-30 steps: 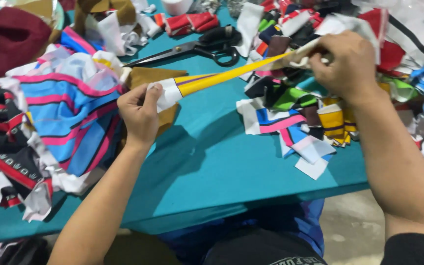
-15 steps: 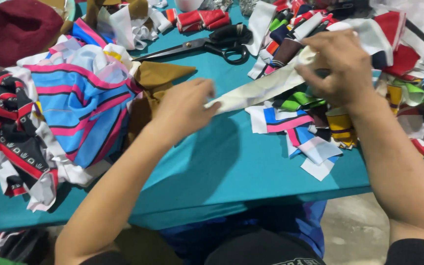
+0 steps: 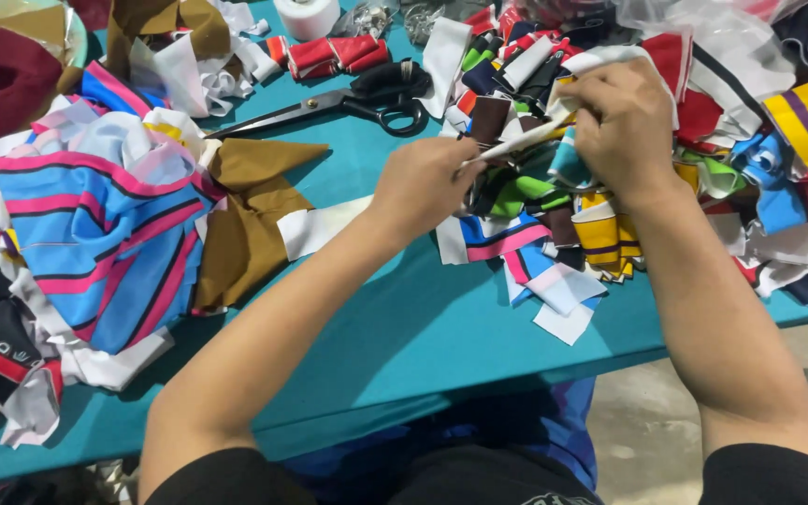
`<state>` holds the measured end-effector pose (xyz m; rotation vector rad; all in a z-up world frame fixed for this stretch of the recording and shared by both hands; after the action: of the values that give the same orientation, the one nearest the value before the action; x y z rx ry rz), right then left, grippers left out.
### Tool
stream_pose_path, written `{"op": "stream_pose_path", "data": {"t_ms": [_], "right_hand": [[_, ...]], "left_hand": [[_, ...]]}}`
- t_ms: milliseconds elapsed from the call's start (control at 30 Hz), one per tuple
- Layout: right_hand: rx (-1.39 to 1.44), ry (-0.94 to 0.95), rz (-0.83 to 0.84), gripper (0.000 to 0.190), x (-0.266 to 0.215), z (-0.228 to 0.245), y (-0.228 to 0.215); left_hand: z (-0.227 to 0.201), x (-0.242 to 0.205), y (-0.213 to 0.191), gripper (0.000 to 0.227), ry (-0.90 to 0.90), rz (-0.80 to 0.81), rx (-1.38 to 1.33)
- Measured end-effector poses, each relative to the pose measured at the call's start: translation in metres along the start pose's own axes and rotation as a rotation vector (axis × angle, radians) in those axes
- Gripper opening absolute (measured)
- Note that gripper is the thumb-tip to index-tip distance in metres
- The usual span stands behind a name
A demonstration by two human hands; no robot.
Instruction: The person is sorting, folding, and organizing small strips of colorful fabric on a blue work surface in preparation for sewing.
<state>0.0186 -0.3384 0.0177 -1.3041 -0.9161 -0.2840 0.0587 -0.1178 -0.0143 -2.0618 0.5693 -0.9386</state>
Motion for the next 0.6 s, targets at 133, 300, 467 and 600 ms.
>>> {"op": "stream_pose_path", "data": {"t_ms": [133, 300, 467, 600], "right_hand": [[-0.1, 0.036, 0.03, 0.028, -0.003, -0.004, 0.004], [-0.103, 0.019, 0.056, 0.025, 0.003, -0.003, 0.007], [-0.103, 0.192, 0.437, 0.039, 0.033, 0.04, -0.005], [-0.402, 0.232, 0.658, 0.055, 0.033, 0.085, -0.025]], "left_hand": [[0.001, -0.032, -0.051, 0.02, 0.076, -0.175, -0.04], [0.035, -0.073, -0.075, 0.032, -0.49, 0.18, -0.712], [0.044, -0.105, -0.061, 0.043, -0.632, 0.37, -0.759], [0.032, -0.106, -0.067, 0.037, -0.583, 0.447, -0.757]]}}
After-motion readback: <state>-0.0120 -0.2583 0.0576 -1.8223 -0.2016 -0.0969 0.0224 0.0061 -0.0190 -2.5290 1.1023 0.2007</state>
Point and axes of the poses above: each hand's wrist, its own x-axis towards the middle knuckle, its own y-axis out of the palm, z = x × y, the point moved 6 cm from there along x, towards the middle knuckle, and after that the axes turned 1 degree about -y, right-handed, at the moved point
